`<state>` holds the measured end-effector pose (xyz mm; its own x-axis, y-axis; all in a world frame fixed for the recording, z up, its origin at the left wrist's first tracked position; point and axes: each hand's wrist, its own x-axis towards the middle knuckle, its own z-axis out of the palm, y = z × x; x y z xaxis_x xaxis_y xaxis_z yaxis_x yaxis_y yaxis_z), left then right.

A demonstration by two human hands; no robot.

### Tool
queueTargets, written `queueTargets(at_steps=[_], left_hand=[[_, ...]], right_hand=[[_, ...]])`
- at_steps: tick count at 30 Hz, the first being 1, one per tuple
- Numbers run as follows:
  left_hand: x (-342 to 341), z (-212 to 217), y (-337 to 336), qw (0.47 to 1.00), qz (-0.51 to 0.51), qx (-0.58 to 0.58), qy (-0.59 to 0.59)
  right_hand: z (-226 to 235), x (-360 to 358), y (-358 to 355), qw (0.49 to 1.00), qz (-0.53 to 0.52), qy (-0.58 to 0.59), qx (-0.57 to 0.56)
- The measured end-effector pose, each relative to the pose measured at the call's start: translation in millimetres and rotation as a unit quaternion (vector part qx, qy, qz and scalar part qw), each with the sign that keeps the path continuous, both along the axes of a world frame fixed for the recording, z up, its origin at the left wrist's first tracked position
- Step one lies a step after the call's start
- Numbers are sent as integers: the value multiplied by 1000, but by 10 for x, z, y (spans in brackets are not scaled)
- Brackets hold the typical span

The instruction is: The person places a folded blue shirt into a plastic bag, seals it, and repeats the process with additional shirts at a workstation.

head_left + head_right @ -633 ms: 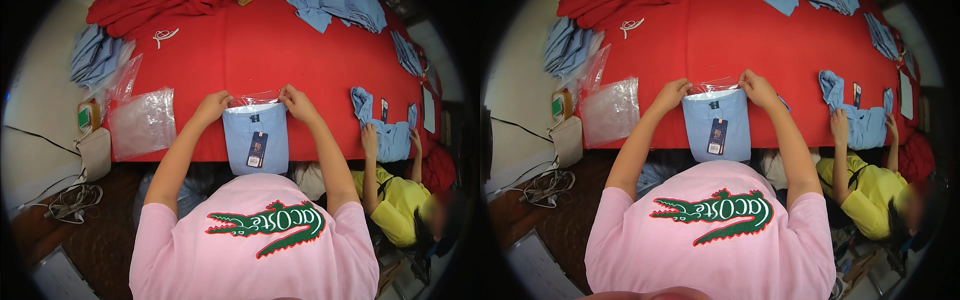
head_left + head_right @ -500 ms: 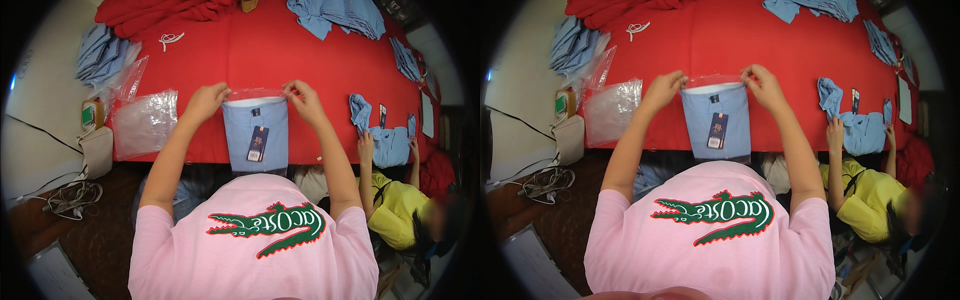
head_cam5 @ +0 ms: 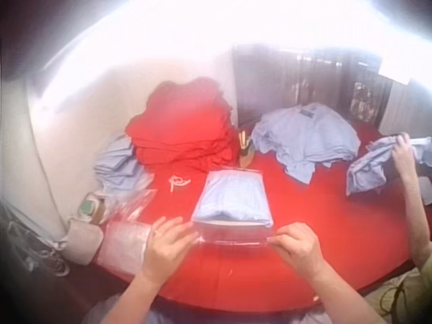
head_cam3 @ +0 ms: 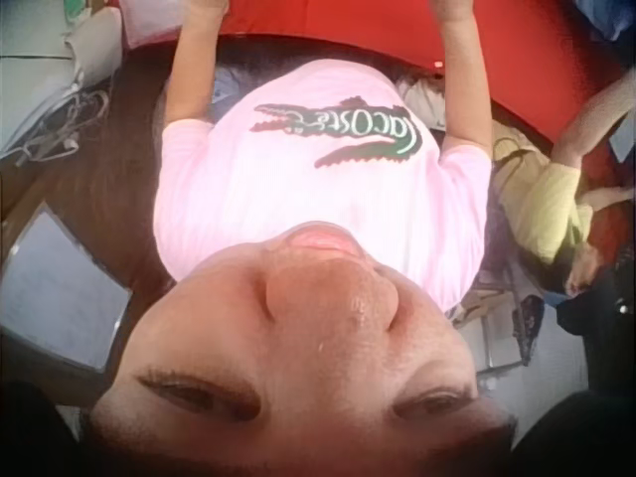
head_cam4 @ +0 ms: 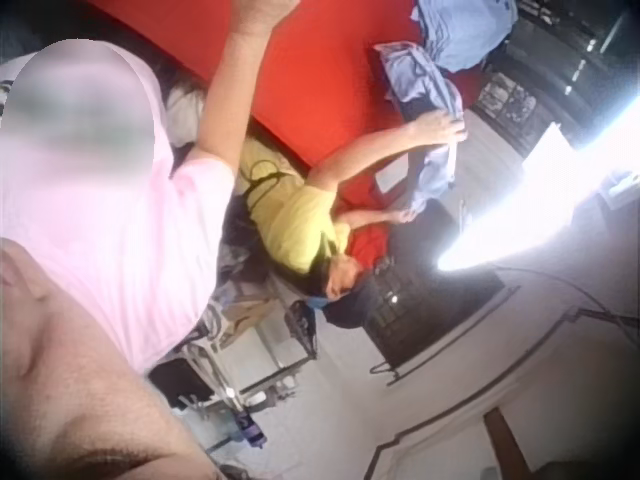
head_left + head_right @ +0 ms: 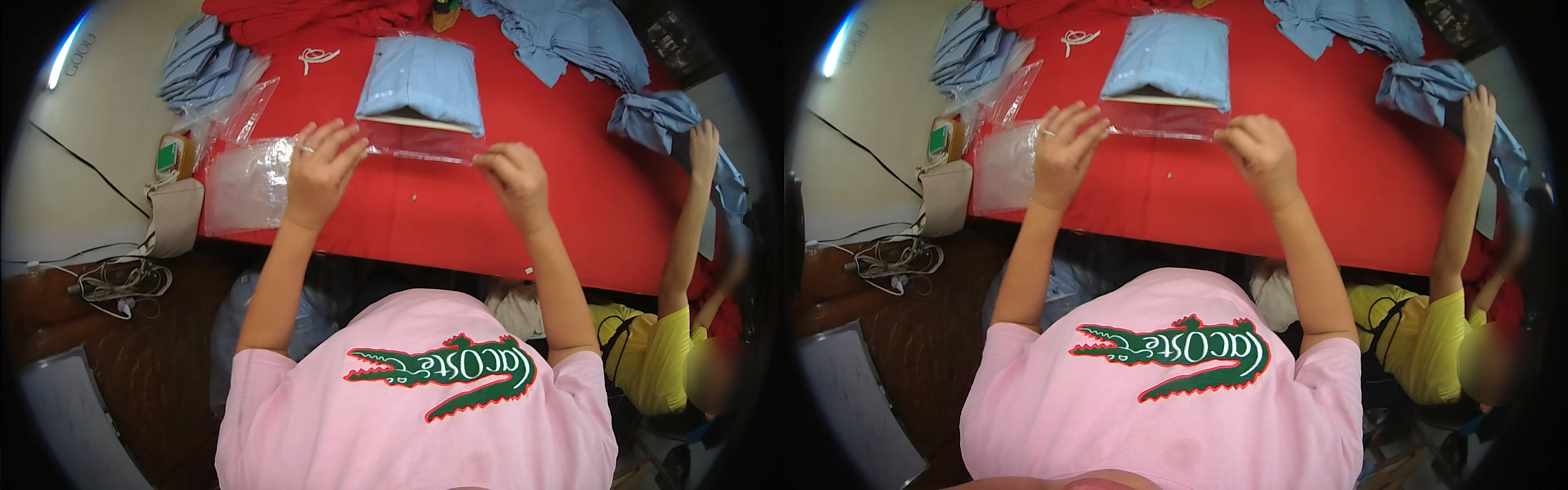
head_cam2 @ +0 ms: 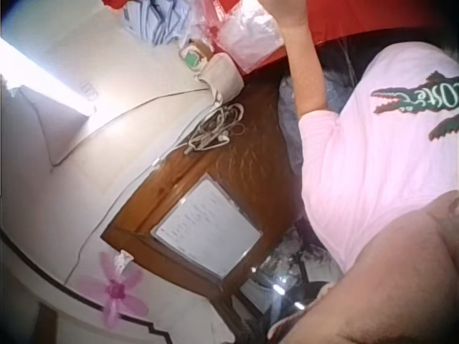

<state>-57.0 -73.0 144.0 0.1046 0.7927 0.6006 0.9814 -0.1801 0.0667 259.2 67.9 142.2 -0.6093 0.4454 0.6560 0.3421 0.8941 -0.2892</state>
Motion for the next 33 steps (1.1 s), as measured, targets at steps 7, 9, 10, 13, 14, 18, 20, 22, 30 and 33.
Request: queueTargets(at_steps=[7, 9, 10, 13, 14, 18, 20, 22, 30, 33], left_hand=[[24, -1473, -881, 968, 5, -213, -131], [54, -1463, -793, 952, 2, -244, -184], [65, -1455, -665, 952, -10, -236, -194], [237, -1256, -174, 958, -49, -212, -189], [315, -1238, -5, 964, -62, -199, -162], [430, -1270, 453, 965, -129, -213, -78], [432, -1337, 584, 960, -145, -237, -43], [398, -1402, 661, 950, -164, -264, -26], [350, -1679, 920, 969, -194, -155, 4], [356, -1846, 995, 974, -188, -122, -35]], right_hand=[[-1772, 157, -755, 979, -13, -185, -81], [-1664, 149, -921, 977, -58, -181, -93], [-1551, 120, -995, 976, -83, -177, -95], [-1389, 34, -1145, 979, -98, -163, -70], [-1374, 2, -1190, 982, -91, -158, -58], [-1249, -337, -1296, 992, -53, -110, -33], [-1230, -541, -1306, 985, -40, -143, -89], [-1344, -746, -1305, 975, -58, -173, -124], [-1720, -732, -1583, 958, -80, -228, -154], [-1695, -818, -1554, 963, -103, -193, -161]])
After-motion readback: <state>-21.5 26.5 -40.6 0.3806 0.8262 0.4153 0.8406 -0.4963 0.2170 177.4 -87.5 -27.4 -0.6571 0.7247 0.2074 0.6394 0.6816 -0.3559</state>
